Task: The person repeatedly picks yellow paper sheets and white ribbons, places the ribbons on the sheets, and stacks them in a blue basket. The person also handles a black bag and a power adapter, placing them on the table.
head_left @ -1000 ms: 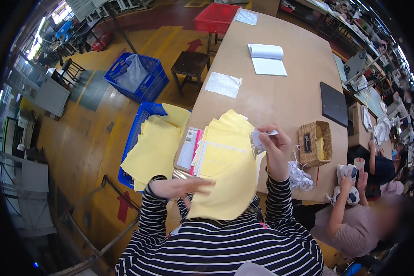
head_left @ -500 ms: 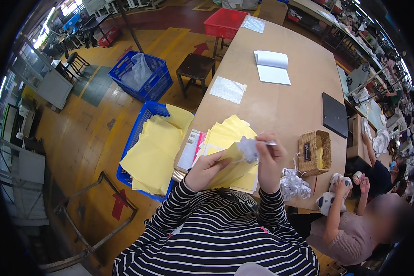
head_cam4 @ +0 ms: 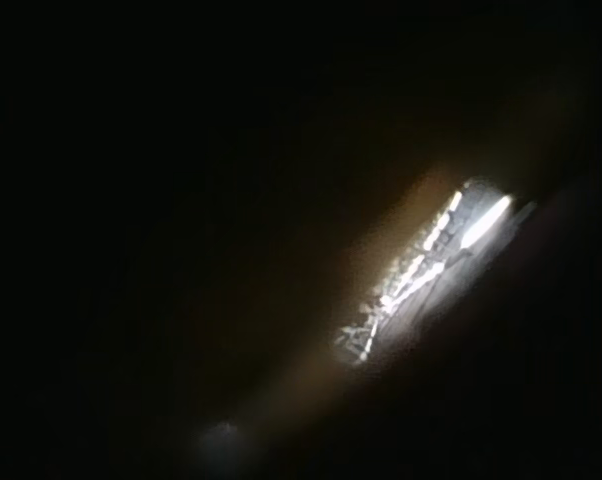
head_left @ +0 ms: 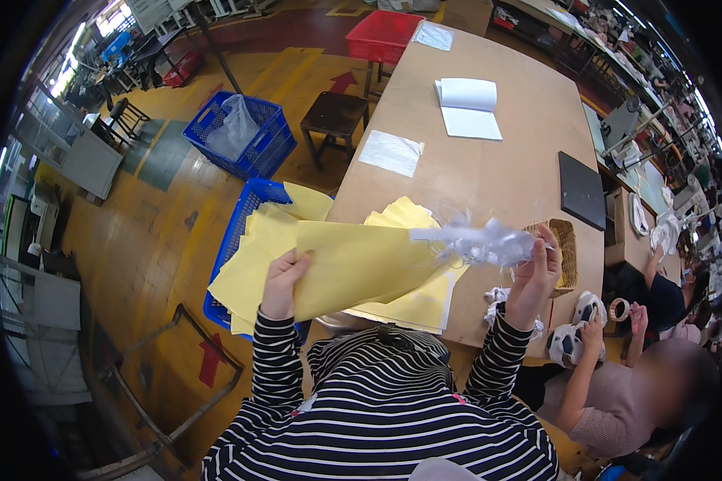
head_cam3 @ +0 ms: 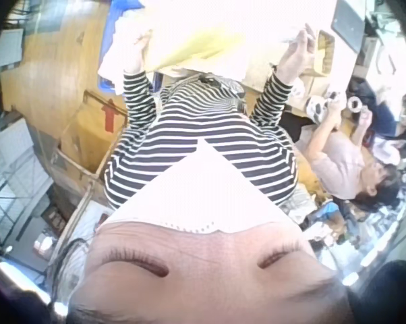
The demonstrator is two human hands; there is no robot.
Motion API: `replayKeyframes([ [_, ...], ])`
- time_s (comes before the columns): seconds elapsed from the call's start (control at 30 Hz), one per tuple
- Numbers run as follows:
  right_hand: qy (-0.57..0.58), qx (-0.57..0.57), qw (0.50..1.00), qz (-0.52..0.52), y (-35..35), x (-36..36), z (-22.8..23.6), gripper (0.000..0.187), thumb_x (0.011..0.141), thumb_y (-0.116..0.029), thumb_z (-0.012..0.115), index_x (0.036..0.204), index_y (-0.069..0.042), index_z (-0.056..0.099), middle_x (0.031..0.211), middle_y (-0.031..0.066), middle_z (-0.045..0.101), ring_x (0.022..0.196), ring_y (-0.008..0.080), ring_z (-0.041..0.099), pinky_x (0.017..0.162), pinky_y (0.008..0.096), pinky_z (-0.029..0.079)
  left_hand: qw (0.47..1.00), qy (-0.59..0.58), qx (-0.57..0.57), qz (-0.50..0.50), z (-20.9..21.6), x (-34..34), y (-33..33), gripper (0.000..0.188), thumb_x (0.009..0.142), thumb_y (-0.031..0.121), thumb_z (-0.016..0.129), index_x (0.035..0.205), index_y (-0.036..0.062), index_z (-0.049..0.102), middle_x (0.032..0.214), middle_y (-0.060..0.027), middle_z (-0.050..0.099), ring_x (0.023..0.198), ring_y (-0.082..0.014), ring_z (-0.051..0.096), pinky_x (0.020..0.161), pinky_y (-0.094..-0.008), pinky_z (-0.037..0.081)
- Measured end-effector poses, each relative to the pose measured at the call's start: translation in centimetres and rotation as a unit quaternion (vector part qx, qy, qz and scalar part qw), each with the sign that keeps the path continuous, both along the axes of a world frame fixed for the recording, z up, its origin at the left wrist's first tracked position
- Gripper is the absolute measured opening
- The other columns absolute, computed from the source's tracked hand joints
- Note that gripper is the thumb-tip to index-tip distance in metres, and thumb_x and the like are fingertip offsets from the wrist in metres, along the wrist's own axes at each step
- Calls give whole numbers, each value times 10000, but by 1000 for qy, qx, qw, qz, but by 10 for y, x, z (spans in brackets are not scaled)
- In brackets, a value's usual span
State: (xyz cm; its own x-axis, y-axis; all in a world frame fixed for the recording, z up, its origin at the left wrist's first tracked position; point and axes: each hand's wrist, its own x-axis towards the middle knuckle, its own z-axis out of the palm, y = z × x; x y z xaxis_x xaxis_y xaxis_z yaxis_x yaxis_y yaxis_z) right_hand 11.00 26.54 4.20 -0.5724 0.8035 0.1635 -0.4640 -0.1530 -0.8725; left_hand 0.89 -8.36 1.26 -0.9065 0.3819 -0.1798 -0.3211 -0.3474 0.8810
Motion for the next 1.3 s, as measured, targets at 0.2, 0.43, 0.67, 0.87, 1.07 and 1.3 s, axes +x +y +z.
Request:
replayKeyframes([
  [0.2, -13, 8, 993, -116, 43, 29, -18, 253, 931, -77, 616, 1163, 24, 598, 1020, 50, 637, 935, 100, 604, 822, 227, 480, 987, 25, -61, 146, -20, -17, -58, 243, 962, 151, 526, 1107, -23, 614, 1021, -79, 674, 891, -140, 650, 797, -259, 510],
  [0.43, -184, 30, 940, -287, 100, 74, -125, 249, 916, -121, 645, 1102, 43, 669, 1038, 88, 682, 1045, 165, 588, 921, 288, 456, 940, -29, -69, 332, -13, -27, -110, 368, 993, 213, 424, 1215, -54, 547, 1197, -155, 598, 1053, -225, 602, 904, -334, 499],
  [0.67, -635, 369, 582, -348, 90, 135, -253, 222, 836, -323, 684, 1020, -220, 754, 1134, 122, 678, 1216, 335, 487, 1120, 511, 244, 872, 30, -285, 396, -91, -39, -225, 383, 987, 277, 466, 1188, -39, 552, 1168, -146, 605, 1072, -271, 592, 886, -394, 523],
  [0.87, -783, 358, 497, -111, 86, 132, -290, 404, 830, -302, 665, 1229, -247, 637, 1337, -52, 565, 1335, 258, 387, 1151, 600, 118, 721, 89, -98, 681, -122, -45, -190, 159, 962, 119, 537, 970, -39, 556, 874, -108, 599, 727, -186, 560, 669, -322, 487],
  [1.07, -783, 356, 506, -70, 94, 116, -272, 531, 829, -324, 655, 1324, -172, 538, 1317, 85, 571, 1346, 302, 378, 1146, 615, 62, 661, 162, -425, 597, -123, -53, -173, 264, 1001, 205, 510, 911, -44, 522, 719, -130, 543, 639, -184, 498, 629, -321, 448],
  [1.3, -628, 328, 691, -143, 137, 132, -299, 360, 966, -128, 458, 1291, 11, 522, 1236, 224, 598, 1111, 373, 580, 950, 358, 456, 656, -5, -348, 670, -276, -60, -217, 481, 930, 92, 546, 1335, -119, 398, 1279, -249, 551, 1189, -306, 534, 1030, -334, 380],
])
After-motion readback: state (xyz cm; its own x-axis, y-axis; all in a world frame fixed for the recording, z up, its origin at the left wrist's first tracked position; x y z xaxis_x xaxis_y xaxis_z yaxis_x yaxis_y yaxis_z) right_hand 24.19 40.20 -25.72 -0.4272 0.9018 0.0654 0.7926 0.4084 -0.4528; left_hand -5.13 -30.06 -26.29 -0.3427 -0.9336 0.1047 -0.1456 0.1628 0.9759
